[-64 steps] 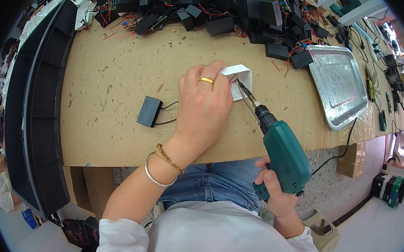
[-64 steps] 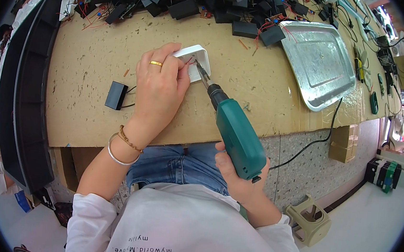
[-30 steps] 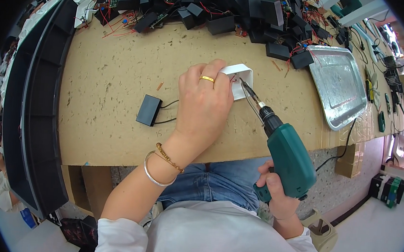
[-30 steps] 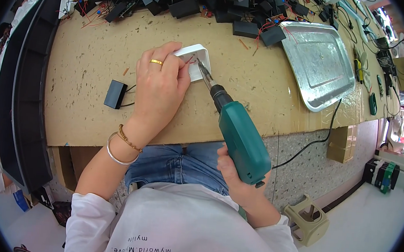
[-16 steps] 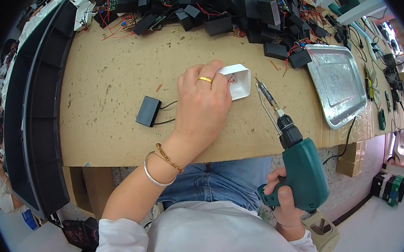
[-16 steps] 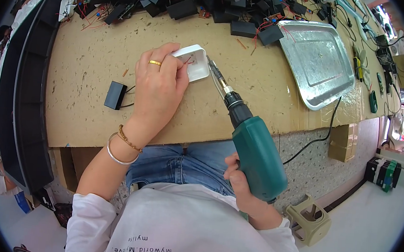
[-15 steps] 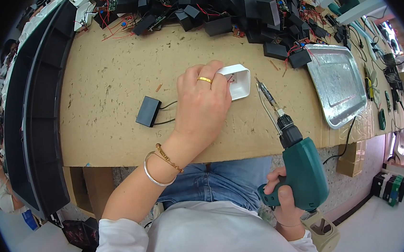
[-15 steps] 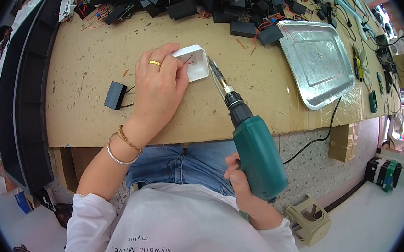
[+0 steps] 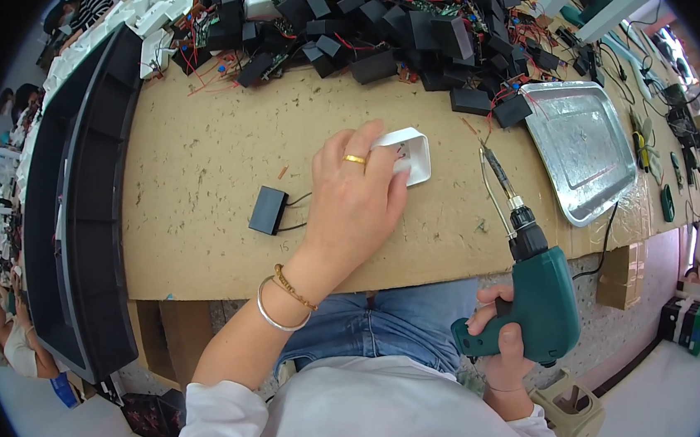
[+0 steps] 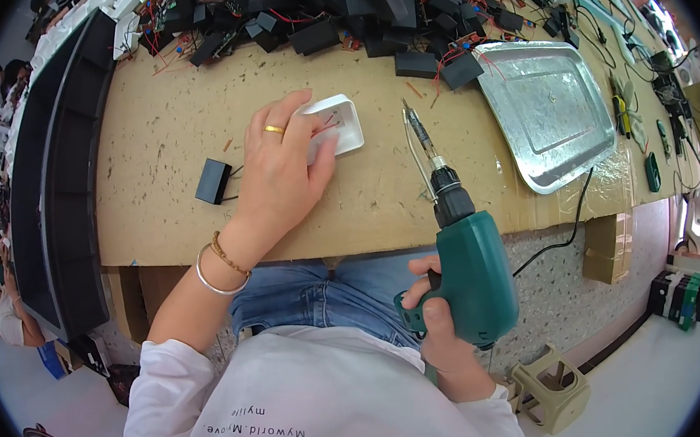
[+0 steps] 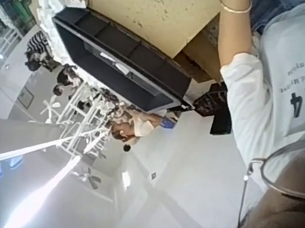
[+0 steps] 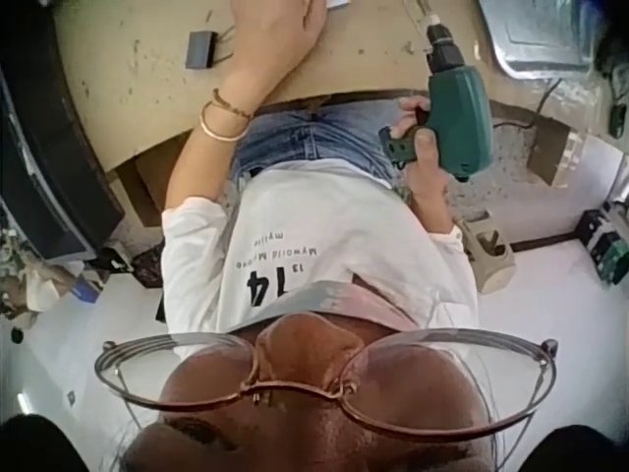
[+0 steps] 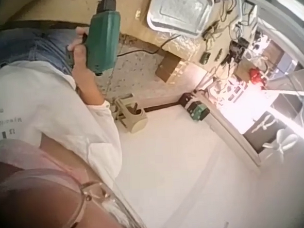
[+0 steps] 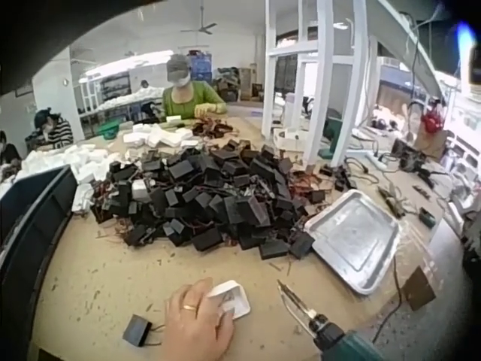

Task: The recorder is assembling small electronic units by placing black components into white plastic shells and securing them with an electric screwdriver.

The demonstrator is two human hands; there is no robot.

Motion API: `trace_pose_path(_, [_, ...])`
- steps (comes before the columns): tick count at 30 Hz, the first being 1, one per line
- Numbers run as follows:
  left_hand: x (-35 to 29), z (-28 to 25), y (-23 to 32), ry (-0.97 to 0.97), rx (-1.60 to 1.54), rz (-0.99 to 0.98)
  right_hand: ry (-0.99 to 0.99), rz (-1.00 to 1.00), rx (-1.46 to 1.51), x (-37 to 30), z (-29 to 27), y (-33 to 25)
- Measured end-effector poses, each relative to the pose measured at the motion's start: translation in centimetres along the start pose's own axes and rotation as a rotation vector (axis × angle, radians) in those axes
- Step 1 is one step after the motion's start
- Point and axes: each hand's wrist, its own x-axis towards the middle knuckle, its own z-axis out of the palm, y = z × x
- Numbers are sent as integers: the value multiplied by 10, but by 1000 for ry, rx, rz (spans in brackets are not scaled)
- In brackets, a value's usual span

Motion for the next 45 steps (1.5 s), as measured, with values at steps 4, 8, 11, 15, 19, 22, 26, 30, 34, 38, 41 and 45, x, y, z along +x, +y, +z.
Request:
trace_pose_path(4, [0, -13, 8, -46, -31, -35, 25, 17, -21, 2, -9, -2])
trace_pose_path(8, [4, -25, 4, -145, 45, -99, 39, 22, -15, 5, -10, -1])
trace_pose_path(11, [2, -33, -15, -275, -153, -196, 12, 33, 23, 7, -3, 1])
trace_pose_path(15, [12, -98, -31, -168, -333, -469, 82, -7, -12, 3, 0, 1])
trace_pose_path(19, [43, -190, -59, 110, -274, -657, 124, -26, 42, 6, -22, 20])
trace_pose_path(22, [32, -281, -112, 325, 233, -692, 163, 7, -26, 11, -15, 16])
trace_pose_path(26, [-13, -352, -188, 125, 896, -810, 104, 21, -3, 17, -3, 13])
trace_pose_path(30, [5, -321, -197, -103, 1178, -1007, 121, 37, -15, 23, 2, 10])
trace_pose_path(34, [81, -243, -209, 178, 800, -476, 129, 74, -74, 28, 9, 5])
trace_pose_path(38, [106, -171, -289, -2, 666, -628, 75, 50, -108, 28, 20, -2])
trace_pose_path(41, [113, -130, -317, 2, 609, -789, 124, 37, -118, 24, 20, 0])
trace_pose_path(45, [116, -104, -344, 88, 470, -1002, 195, 108, -183, 24, 21, -3])
